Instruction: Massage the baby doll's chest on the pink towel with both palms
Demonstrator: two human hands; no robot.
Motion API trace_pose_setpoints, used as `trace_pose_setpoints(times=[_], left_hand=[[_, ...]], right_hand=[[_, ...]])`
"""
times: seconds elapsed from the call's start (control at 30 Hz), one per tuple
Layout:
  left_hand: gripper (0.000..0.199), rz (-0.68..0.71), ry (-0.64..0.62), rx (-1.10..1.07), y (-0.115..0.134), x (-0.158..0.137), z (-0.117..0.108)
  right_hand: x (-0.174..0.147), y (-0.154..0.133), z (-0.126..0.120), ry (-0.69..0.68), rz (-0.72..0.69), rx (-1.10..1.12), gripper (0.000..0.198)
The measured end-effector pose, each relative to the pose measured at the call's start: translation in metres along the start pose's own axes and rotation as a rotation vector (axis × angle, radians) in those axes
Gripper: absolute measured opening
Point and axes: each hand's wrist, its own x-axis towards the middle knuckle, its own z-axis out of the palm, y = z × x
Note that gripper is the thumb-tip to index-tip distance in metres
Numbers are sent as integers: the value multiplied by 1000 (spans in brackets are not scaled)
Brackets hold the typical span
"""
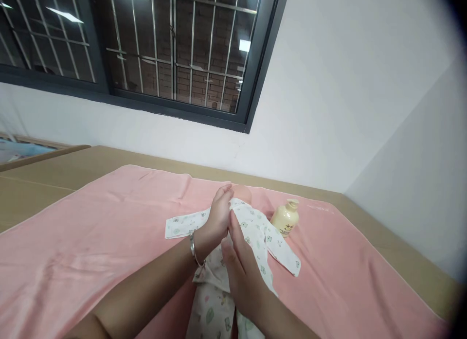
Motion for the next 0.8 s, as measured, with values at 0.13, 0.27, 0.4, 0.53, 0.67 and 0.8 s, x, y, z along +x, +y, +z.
trace_pose_setpoints(times=[0.13,0.27,0.4,0.53,0.67,0.8], left_hand=[[27,7,-39,2,-15,19,-4],[24,113,-74,137,-24,27,-6],[21,153,-77,336,-45,35,-11],[21,143,-72,454,-63,43,-18],[19,219,-38,522,-76,46,-19],[18,284,-1,584,-85,44,-18]], right_hand=[[9,1,-11,-7,108,152,67],[25,18,-17,128,73,68,69],[46,54,-18,100,-94,-143,54],[64,90,-27,-36,-175,-299,44],[74,113,-39,-93,-184,-458,48],[74,117,-33,-11,10,-622,67]])
